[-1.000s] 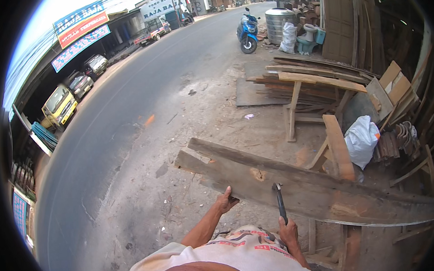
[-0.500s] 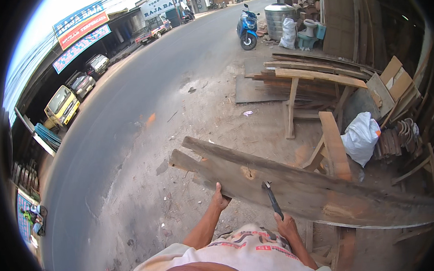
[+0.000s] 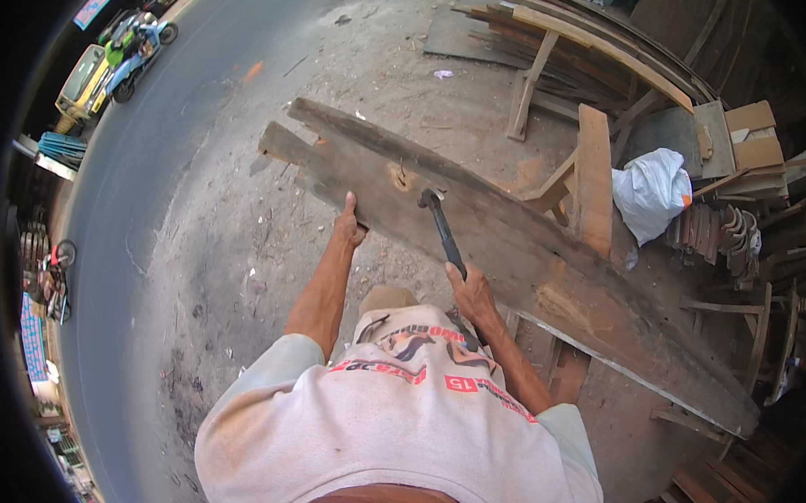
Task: The person uses a hammer to repeatedly strike and break apart a long wooden plank resting on a workbench. They reposition the plank and continue hammering to separate sections of the wood.
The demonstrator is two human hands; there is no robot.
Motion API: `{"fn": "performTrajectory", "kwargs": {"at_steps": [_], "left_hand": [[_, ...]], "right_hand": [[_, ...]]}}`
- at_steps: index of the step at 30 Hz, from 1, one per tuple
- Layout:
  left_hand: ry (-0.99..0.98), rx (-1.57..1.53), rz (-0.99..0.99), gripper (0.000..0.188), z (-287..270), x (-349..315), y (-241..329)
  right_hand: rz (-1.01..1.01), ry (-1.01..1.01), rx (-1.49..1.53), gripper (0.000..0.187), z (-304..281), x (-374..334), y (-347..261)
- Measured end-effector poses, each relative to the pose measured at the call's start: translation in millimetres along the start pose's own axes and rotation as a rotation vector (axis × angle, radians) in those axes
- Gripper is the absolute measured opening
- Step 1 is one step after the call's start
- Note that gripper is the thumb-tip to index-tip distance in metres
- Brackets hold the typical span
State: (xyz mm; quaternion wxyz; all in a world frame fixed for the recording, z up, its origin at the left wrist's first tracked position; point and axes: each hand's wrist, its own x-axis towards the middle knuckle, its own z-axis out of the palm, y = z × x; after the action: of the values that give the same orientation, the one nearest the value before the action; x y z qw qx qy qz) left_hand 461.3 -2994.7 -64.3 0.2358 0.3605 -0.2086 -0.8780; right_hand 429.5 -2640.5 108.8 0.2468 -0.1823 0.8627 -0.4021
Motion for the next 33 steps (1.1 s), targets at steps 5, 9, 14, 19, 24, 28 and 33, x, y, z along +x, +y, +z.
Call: {"fn": "performTrajectory", "kwargs": {"at_steps": [5, 9, 14, 19, 24, 28, 33], "left_hand": [[0.004, 0.076, 0.061, 0.076, 3.9, -9.3, 2.9], [0.062, 0.158, 0.072, 0.079, 13.3, -18.1, 1.5], [0.055, 0.150, 0.085, 0.066, 32.4, -32.9, 5.5], [0.092, 0.196, 0.116, 0.069, 28.2, -20.9, 18.7], [0.078, 0.173, 0.013, 0.065, 1.7, -23.4, 19.4], [0.036, 0.212, 0.026, 0.072, 0.8, -26.9, 12.5], [0.029, 0.252, 0.078, 0.078, 30.0, -42.1, 8.3]], "right_hand": [[-0.212, 0.024, 0.118, 0.049, -25.1, -10.3, -44.1], [-0.432, 0.108, 0.074, 0.039, -45.2, -10.9, -105.8], [-0.424, 0.066, -0.253, 0.035, -44.0, 17.6, -83.1], [-0.160, -0.158, -0.382, 0.052, -23.9, 27.1, -75.8], [-0.454, -0.071, -0.141, 0.044, -24.4, -6.6, -137.0], [-0.623, 0.116, -0.094, 0.035, -36.3, -4.1, -129.4], [-0.302, 0.108, -0.240, 0.043, -30.0, 24.2, -55.7]]}}
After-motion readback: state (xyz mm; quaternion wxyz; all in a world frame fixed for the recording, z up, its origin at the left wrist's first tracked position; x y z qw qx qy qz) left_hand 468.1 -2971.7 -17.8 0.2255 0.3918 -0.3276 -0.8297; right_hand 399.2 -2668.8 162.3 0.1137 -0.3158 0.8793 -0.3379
